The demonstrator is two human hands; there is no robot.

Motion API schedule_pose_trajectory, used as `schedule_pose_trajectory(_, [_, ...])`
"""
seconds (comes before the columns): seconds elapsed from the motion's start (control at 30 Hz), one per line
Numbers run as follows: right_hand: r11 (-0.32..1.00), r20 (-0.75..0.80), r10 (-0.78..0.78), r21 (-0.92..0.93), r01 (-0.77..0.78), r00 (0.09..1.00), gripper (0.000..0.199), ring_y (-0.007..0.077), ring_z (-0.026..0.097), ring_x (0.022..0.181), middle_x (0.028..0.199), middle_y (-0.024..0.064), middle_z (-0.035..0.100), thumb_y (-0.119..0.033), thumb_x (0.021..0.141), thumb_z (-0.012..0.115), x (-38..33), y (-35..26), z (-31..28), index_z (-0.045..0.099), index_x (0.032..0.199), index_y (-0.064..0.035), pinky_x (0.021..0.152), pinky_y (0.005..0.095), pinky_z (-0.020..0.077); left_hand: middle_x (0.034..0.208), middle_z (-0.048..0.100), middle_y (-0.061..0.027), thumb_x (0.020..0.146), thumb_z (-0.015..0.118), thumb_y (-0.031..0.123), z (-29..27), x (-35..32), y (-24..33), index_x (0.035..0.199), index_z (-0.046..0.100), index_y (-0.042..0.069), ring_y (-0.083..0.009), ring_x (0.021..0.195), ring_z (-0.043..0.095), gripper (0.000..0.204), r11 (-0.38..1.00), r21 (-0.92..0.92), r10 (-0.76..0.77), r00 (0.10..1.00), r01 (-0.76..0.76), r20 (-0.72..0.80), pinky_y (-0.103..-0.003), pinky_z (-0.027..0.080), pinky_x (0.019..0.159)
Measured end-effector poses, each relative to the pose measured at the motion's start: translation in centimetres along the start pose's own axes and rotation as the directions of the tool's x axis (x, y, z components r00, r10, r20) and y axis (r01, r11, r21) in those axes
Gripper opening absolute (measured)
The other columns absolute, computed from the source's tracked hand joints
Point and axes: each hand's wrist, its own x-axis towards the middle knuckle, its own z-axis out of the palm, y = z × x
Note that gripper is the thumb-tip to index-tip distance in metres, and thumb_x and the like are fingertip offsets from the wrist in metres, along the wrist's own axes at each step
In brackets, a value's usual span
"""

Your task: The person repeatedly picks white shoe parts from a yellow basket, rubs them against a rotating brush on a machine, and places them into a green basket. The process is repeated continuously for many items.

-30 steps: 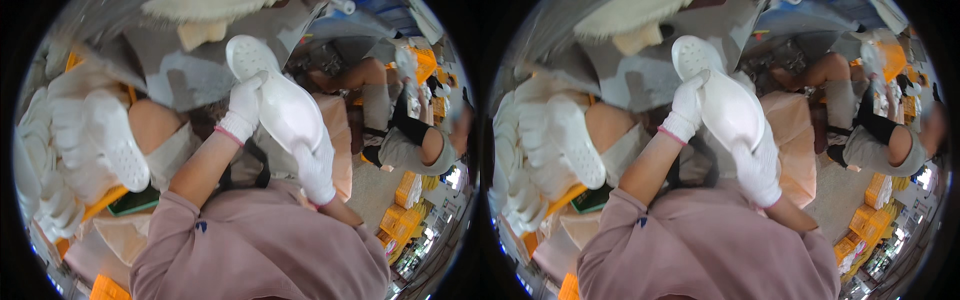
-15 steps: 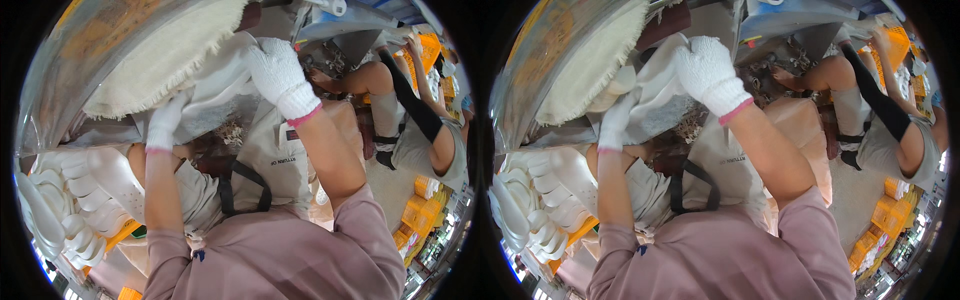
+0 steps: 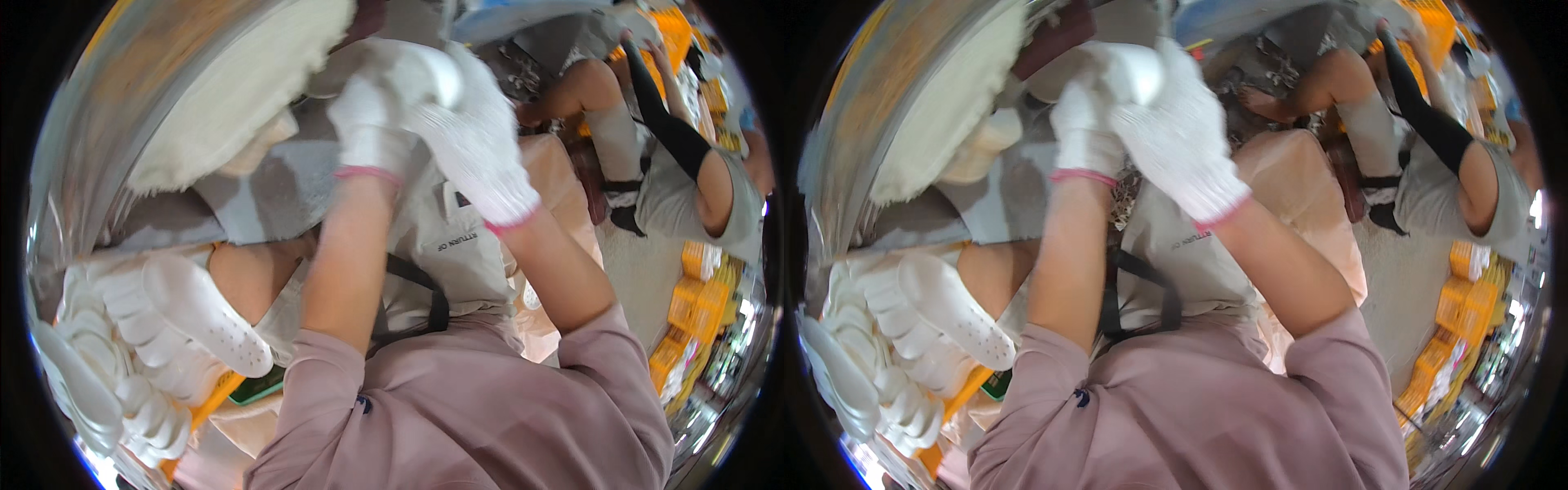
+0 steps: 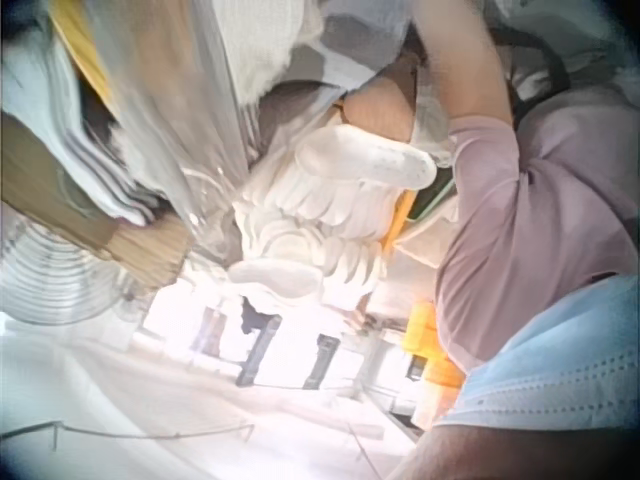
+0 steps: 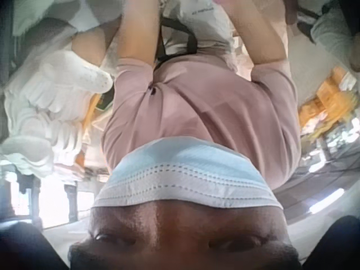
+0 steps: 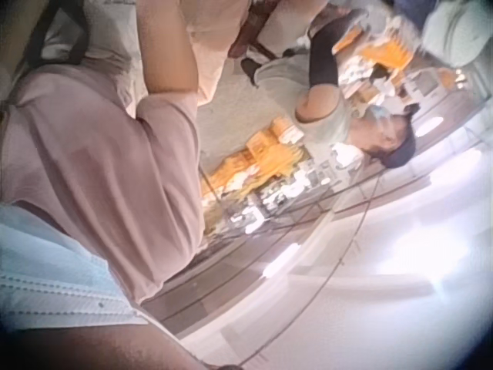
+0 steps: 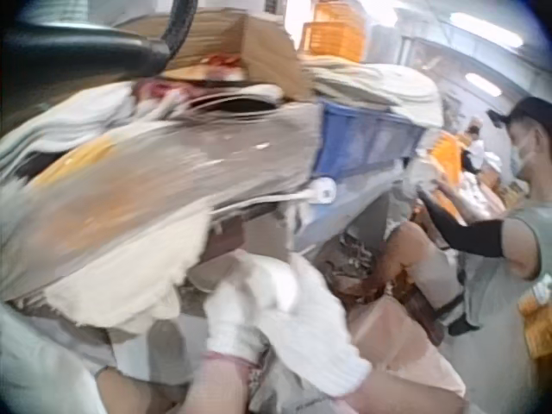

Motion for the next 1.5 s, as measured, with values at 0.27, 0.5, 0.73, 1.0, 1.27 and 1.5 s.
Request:
schedule_pose_trajectory(0.27, [0.978,0.267,0.026,-0.205,0.03,0.963,0.044,0.0436,0.074,0.1,0.103,0.0265,0.077,-0.04,0.088,0.07,7.2,0.9,6.2,0.079,0.109,-0.0023,0.091,0.048,0.0595,0.136,0.069,-0.0286,0.103,0.067,0.053,-12.5,-4.6,10.5,0.141,0.059,-0.01,-0.0404,0.122,0.07,0.074,-0.095,0.964,0.174,0.949,-0.248,0.262,-0.043,0.056,0.101])
schedule_pose_trajectory(0.5, [0.968,0.416,-0.248,0.071,0.24,0.875,0.065,0.0443,0.069,0.119,0.121,0.0258,0.074,-0.039,0.082,0.078,2.8,-0.7,1.7,0.067,0.131,0.0024,0.105,0.0491,0.0537,0.111,0.076,-0.0054,0.096,0.083,0.022,-7.3,-5.6,4.9,0.124,0.072,-0.004,-0.0131,0.096,0.069,0.04,0.901,0.401,0.004,0.929,-0.164,0.37,-0.03,0.057,0.084])
schedule_pose_trajectory(0.73, [0.497,0.621,-0.586,-0.232,0.836,0.52,0.05,0.0368,0.068,0.116,0.124,0.0103,0.073,-0.014,0.084,0.07,-3.0,1.6,-1.9,0.07,0.134,-0.0132,0.097,0.0487,0.0531,0.132,0.072,-0.0155,0.11,0.06,0.03,-6.9,-7.1,5.1,0.141,0.063,0.0,-0.0301,0.118,0.071,0.044,0.908,-0.253,-0.227,0.9,0.333,0.371,-0.044,0.058,0.106])
schedule_pose_trajectory(1.0, [0.728,0.46,-0.51,-0.22,0.65,0.727,0.037,0.0322,0.075,0.084,0.098,0.0132,0.077,-0.019,0.09,0.074,-6.8,-1.9,5.5,0.074,0.126,-0.0112,0.072,0.0454,0.0581,0.126,0.07,-0.0142,0.107,0.058,0.027,-10.3,-3.9,6.6,0.137,0.062,0.002,-0.0285,0.109,0.07,0.038,0.867,-0.471,0.183,0.983,-0.163,-0.003,-0.041,0.059,0.101])
schedule_pose_trajectory(1.27, [0.77,0.283,-0.546,-0.202,0.605,0.789,0.034,0.0315,0.073,0.075,0.081,0.0124,0.073,-0.033,0.09,0.075,-5.7,-3.6,7.0,0.077,0.118,-0.0132,0.063,0.0444,0.0574,0.126,0.073,-0.013,0.108,0.056,0.028,-11.7,-1.8,3.3,0.135,0.064,0.002,-0.0285,0.113,0.072,0.038,0.946,-0.321,0.157,0.936,-0.05,0.316,-0.04,0.057,0.101])
schedule_pose_trajectory(1.5, [0.946,0.618,-0.313,0.139,0.292,0.721,0.044,0.0479,0.07,0.089,0.094,0.0229,0.075,-0.044,0.092,0.071,-3.1,-4.4,6.9,0.073,0.111,-0.0046,0.079,0.0499,0.0573,0.102,0.072,-0.0128,0.104,0.053,0.056,-10.6,-3.4,3.1,0.114,0.068,0.009,-0.0317,0.099,0.071,0.05,0.828,-0.49,-0.132,0.945,0.272,0.3,-0.046,0.058,0.096])
